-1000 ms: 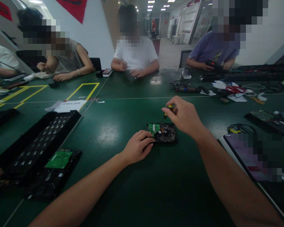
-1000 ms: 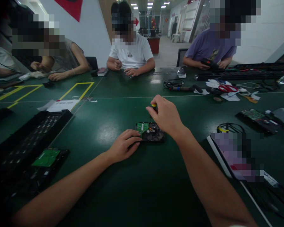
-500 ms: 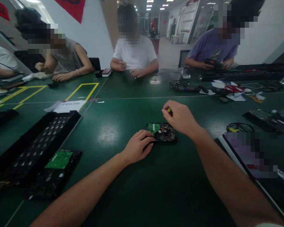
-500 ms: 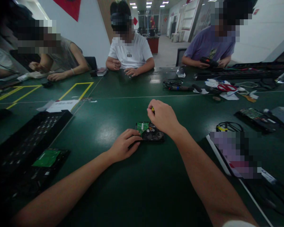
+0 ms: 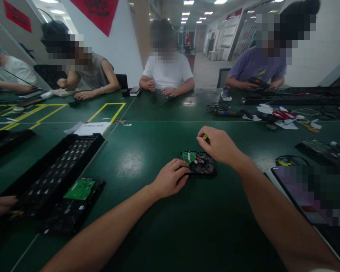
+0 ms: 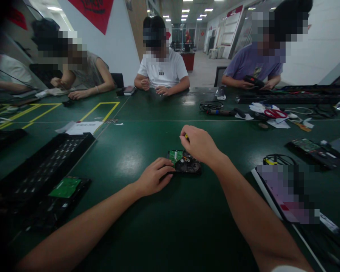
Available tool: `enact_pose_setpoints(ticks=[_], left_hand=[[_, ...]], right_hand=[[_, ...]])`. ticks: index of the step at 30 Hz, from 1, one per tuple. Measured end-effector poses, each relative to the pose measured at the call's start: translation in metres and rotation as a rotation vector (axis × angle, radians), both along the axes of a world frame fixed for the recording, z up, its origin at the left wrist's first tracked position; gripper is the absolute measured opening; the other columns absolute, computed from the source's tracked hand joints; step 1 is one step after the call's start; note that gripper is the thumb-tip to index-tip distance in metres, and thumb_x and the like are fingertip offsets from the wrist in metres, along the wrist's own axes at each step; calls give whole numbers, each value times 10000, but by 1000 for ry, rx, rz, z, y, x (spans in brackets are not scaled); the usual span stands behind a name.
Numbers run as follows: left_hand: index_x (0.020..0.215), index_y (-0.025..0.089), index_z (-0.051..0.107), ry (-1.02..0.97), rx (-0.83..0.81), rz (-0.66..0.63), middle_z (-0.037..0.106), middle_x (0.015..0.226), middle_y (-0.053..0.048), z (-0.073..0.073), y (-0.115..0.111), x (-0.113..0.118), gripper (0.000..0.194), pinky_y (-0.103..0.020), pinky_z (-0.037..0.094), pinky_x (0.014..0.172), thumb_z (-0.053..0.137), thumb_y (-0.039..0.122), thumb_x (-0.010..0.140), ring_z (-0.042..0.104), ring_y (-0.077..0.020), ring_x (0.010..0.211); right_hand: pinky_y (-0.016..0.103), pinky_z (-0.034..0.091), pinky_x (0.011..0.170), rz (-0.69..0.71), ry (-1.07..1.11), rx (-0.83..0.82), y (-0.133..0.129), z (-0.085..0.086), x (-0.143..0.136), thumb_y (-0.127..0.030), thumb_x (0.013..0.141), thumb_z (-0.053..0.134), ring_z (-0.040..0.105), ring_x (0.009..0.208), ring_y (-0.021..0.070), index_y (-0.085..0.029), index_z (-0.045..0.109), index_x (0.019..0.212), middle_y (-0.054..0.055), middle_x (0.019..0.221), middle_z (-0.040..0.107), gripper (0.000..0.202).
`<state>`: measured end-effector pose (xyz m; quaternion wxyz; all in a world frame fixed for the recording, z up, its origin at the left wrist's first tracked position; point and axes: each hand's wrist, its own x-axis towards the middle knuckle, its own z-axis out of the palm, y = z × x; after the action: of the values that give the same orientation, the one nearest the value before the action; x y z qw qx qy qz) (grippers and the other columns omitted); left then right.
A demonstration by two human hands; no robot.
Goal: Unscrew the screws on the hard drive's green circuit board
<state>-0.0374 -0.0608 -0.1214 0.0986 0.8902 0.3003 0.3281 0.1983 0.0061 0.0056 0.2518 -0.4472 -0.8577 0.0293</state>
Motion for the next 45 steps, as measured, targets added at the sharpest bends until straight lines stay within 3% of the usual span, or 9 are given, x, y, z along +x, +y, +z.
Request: enact_pose_setpoints(ticks=[10,17,24,31,35,41,45], left_hand=[[1250,231,677,-30,-10,-17,674,1254,-122,-1,2,0,242,-503,595,1007,588,203,1027,637,-285,1210],[1254,231,682,-26,-5,-16,672,1251,-124,-4,2,0,246,-503,596,1005,586,211,1028,636,-286,1219],[1252,230,686,-30,-11,-11,670,1254,-126,-3,2,0,242,-501,597,1010,587,218,1031,635,-288,1221],[1245,216,683,-25,-14,-8,672,1250,-129,-1,1,0,234,-501,592,1016,582,209,1033,631,-288,1217],[1256,226,679,-22,-24,-8,674,1254,-125,-2,1,0,244,-508,594,1018,579,207,1035,634,-289,1222],[1253,219,679,-21,-16,-11,675,1262,-127,-2,1,-1,243,-504,590,1027,593,196,1027,633,-289,1226],[1249,212,682,-29,-11,-9,680,1256,-128,-3,1,0,246,-496,591,1023,600,186,1018,640,-283,1218]], right_hand=[[388,465,816,-7,-31,-33,-1,5,13,-313,1027,540,650,877,252,-209,645,974,86,965,724,157],[455,499,954,71,16,-28,-6,9,15,-179,980,477,623,1064,297,-209,679,984,125,1025,711,204],[386,482,817,4,92,-12,-10,13,14,-251,967,606,641,907,250,-230,616,1036,80,1023,716,72],[398,490,829,43,132,7,-14,19,14,-250,1006,545,671,943,255,-226,705,1099,93,1113,748,187],[383,491,802,46,178,-27,-16,20,12,-283,1014,560,668,891,237,-243,724,1127,71,1064,758,204],[363,466,750,-48,254,-20,-12,14,12,-345,960,675,634,783,208,-233,695,927,49,934,719,118],[343,435,725,-88,276,14,-10,12,9,-317,936,692,619,768,200,-225,666,906,40,880,703,100]])
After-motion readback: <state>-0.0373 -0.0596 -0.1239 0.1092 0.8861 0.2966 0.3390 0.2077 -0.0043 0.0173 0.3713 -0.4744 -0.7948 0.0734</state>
